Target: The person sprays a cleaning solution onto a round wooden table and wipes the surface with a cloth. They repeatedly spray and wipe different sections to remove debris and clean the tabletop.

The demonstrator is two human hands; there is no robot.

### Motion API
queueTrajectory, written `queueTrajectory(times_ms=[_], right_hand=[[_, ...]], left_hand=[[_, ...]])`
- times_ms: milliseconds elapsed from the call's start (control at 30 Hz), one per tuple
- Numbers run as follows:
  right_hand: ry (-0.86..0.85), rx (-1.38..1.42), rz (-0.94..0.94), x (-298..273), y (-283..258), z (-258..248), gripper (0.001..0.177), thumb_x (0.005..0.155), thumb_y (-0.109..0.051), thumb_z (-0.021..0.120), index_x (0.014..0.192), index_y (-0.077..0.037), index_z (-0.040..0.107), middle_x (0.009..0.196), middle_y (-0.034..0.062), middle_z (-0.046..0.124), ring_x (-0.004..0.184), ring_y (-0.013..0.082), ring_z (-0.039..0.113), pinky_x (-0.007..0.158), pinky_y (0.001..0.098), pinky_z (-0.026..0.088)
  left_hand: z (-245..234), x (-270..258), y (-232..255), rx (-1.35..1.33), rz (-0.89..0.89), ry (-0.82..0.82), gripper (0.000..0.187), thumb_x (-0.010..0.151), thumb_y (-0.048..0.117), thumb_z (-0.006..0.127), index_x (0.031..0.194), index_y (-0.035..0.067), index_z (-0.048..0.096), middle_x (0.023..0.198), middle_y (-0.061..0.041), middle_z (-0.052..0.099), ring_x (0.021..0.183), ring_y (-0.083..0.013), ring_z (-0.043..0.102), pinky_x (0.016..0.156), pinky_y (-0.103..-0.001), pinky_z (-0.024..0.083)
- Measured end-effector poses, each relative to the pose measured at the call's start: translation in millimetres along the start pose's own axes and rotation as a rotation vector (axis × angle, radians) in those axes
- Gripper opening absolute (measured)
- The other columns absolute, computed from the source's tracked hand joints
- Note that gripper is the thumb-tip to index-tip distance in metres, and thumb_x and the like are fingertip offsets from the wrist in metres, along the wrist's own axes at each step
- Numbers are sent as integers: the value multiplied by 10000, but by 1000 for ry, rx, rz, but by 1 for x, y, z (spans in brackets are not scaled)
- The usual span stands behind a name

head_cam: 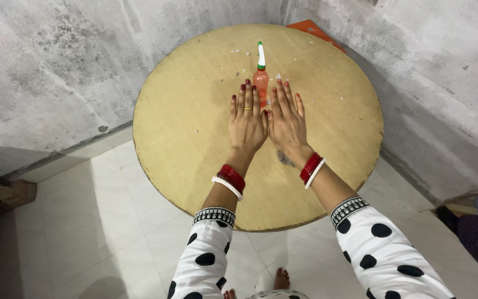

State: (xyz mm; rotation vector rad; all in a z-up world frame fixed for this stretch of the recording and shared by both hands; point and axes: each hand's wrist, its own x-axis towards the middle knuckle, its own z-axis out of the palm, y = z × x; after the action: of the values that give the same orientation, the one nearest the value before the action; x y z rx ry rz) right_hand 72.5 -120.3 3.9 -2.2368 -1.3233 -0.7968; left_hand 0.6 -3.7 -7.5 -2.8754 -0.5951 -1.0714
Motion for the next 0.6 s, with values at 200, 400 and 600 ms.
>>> queueTrajectory(times_ms=[200, 400, 600], right_hand=[[-3, -13, -2, 1, 2, 1, 581, 1077, -226, 481, 1583, 35, 366, 1692, 168, 279, 1581, 276, 219, 1273, 526, 172], [-7, 6, 9, 0, 5, -1, 580, 1061, -208, 488, 1573, 35, 364, 1690, 176, 282, 1585, 285, 221, 1269, 525, 177], [12, 41, 0, 2, 10, -4, 579, 1050, -201, 481, 1568, 36, 377, 1682, 191, 286, 1577, 310, 238, 1266, 534, 187]], left_hand=[[3, 0, 1, 35, 2, -17, 659, 1049, 365, 375, 1592, 1, 297, 1682, -169, 239, 1566, -274, 232, 1282, -472, 155], [9, 2, 3, -3, 5, 12, 659, 1046, 350, 392, 1592, -8, 302, 1685, -176, 254, 1564, -280, 245, 1289, -473, 164], [8, 5, 8, -43, 8, 65, 656, 1034, 328, 439, 1583, -17, 331, 1671, -181, 284, 1559, -293, 269, 1276, -491, 195]])
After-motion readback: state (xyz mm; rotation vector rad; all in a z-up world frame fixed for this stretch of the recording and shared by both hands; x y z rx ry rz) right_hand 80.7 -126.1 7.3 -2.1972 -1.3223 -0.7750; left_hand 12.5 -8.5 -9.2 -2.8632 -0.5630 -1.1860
